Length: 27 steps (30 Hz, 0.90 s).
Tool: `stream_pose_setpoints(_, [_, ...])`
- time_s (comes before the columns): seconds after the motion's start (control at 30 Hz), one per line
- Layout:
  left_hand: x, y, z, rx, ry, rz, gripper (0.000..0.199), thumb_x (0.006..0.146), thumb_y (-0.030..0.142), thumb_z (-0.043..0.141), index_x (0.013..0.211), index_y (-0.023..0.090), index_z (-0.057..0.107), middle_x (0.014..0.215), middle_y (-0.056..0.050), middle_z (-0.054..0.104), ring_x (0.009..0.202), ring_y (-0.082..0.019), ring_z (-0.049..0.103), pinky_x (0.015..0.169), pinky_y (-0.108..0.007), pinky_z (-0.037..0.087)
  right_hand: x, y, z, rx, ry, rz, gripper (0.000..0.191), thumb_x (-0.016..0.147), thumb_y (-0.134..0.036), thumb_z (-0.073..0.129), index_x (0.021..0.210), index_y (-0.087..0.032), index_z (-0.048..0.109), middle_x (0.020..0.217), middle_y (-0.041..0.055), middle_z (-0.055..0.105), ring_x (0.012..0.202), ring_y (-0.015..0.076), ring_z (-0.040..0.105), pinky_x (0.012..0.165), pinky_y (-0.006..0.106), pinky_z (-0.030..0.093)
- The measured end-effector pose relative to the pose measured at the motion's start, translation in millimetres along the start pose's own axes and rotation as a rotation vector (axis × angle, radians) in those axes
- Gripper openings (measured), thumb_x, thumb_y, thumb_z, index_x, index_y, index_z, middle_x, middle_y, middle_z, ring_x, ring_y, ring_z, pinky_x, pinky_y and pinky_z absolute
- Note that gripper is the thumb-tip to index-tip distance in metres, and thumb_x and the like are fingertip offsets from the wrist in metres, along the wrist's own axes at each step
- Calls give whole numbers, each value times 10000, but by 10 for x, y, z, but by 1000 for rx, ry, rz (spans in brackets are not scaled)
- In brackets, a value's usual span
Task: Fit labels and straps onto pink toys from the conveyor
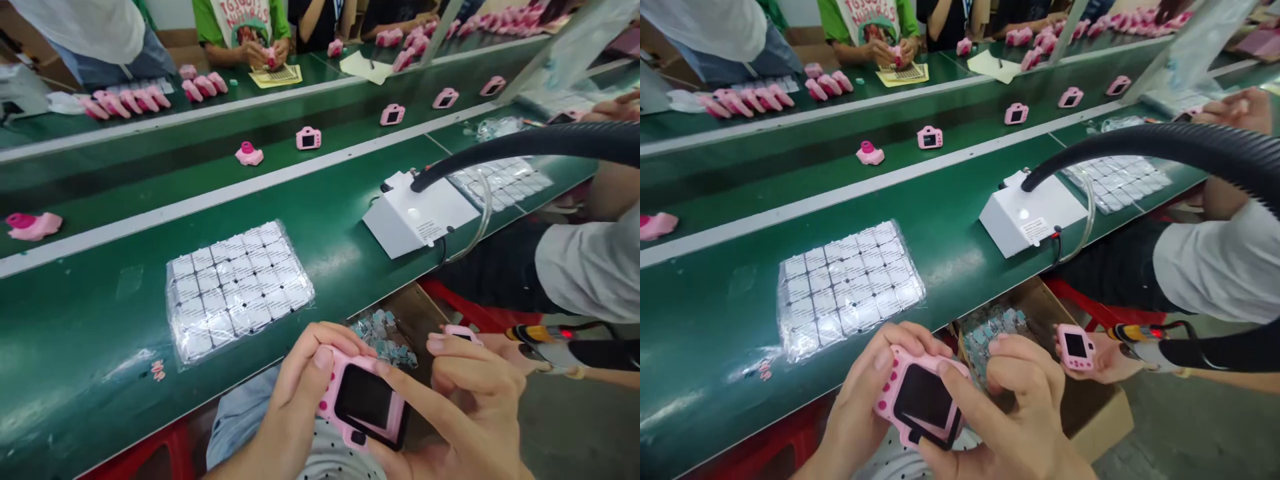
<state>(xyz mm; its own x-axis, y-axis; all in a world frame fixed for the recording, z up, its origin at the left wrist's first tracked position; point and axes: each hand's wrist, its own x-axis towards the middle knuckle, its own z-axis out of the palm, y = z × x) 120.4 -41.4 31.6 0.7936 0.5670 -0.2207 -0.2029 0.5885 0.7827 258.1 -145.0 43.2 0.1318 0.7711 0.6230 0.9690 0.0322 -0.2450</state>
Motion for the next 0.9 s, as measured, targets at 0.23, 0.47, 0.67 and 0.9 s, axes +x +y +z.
stream_pose_setpoints(0.23, [-108,64,-74,2,6,88,254,970,391,459,949,237,660,1013,-60,623,994,-233,610,881,-363,507,121,-93,28,15,-40,-47,399,731,-548,681,964,-225,651,796,22,330,838,242,448,830,416,385])
stream_pose_setpoints(0.47, [-115,74,-35,20,3,145,172,889,406,622,952,250,655,991,-51,609,979,-228,612,866,-370,533,64,-128,7,9,-69,-30,457,723,-546,711,1043,-228,640,826,15,312,863,228,452,834,393,421])
stream_pose_setpoints(0.67, [-83,49,-8,64,51,250,128,845,191,680,935,265,627,964,-15,599,961,-194,627,859,-347,553,1,-160,39,159,-110,95,426,805,-428,675,1163,-212,598,899,36,360,964,243,463,871,401,482])
stream_pose_setpoints(0.9, [-31,-146,4,123,172,420,106,891,216,631,972,277,600,986,-9,580,960,-160,597,871,-305,545,-59,-383,297,1085,-135,824,449,938,-526,512,1340,-327,505,1375,86,503,1250,255,515,961,390,508])
